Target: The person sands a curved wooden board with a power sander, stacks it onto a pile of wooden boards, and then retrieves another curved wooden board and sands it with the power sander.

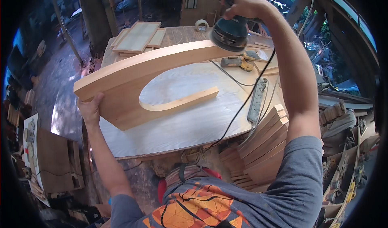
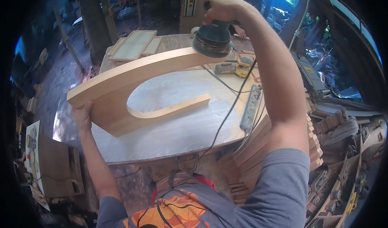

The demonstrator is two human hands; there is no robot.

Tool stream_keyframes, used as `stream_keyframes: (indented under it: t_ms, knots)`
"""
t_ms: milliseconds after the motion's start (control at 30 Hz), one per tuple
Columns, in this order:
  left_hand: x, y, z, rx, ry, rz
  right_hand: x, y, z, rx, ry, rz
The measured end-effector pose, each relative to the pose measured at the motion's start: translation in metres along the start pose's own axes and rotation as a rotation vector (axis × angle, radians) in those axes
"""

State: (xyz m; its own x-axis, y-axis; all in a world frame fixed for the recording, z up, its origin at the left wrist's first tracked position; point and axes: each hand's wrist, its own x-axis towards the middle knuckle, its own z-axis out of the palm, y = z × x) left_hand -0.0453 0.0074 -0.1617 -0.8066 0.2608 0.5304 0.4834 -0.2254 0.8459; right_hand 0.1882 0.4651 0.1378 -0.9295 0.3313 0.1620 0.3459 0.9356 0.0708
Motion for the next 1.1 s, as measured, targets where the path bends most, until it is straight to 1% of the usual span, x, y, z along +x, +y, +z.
stream_keyframes:
  t_ms: [67, 100, 167, 200, 300, 433, 500, 533, 600, 667, 733, 800, 867, 900, 967, 1100]
  knots:
    - [0.002, 0.0, 0.002, -0.021, 0.002, 0.023, -0.016, 0.027, 0.0, -0.033, 0.05, 0.075]
    - [0.002, 0.0, 0.002, -0.023, -0.001, 0.025, -0.022, 0.039, -0.001, -0.033, 0.052, 0.079]
    - [0.002, -0.002, 0.0, -0.029, -0.009, 0.02, -0.03, 0.056, -0.004, -0.045, -0.025, 0.171]
    - [0.0, 0.001, 0.0, -0.027, -0.01, 0.022, -0.036, 0.058, -0.008, -0.039, -0.043, 0.206]
    - [-0.003, 0.006, 0.002, -0.044, -0.016, 0.022, -0.042, 0.053, -0.01, -0.034, -0.049, 0.213]
    - [-0.001, 0.0, 0.002, -0.048, 0.009, 0.014, -0.03, 0.029, -0.008, -0.034, -0.045, 0.177]
    - [0.003, -0.004, 0.002, -0.066, 0.026, 0.017, -0.025, 0.008, -0.009, -0.051, -0.063, 0.052]
    - [0.002, -0.005, 0.002, -0.085, 0.018, 0.019, -0.028, -0.007, -0.01, -0.051, -0.063, 0.044]
    - [-0.001, -0.004, 0.002, -0.099, 0.023, 0.015, -0.039, -0.041, -0.012, -0.066, 0.06, -0.036]
    - [-0.002, 0.003, 0.005, -0.161, -0.001, -0.012, -0.04, -0.072, -0.02, -0.055, 0.027, -0.083]
    - [0.001, -0.001, 0.006, -0.139, 0.002, -0.002, -0.033, -0.1, -0.022, -0.048, 0.006, -0.126]
    - [0.002, 0.0, 0.005, -0.123, 0.002, 0.009, -0.022, -0.134, -0.023, 0.025, -0.003, -0.261]
    - [0.003, 0.003, 0.006, -0.123, -0.028, 0.031, -0.01, -0.161, -0.023, 0.058, -0.044, -0.304]
    - [0.003, 0.005, 0.005, -0.126, -0.029, 0.032, -0.002, -0.174, -0.021, 0.056, -0.043, -0.302]
    - [0.001, 0.006, 0.007, -0.061, -0.001, 0.03, 0.009, -0.194, -0.016, 0.074, 0.027, -0.431]
    - [0.001, 0.002, 0.0, -0.025, -0.019, -0.028, 0.006, -0.204, -0.016, 0.06, 0.012, -0.404]
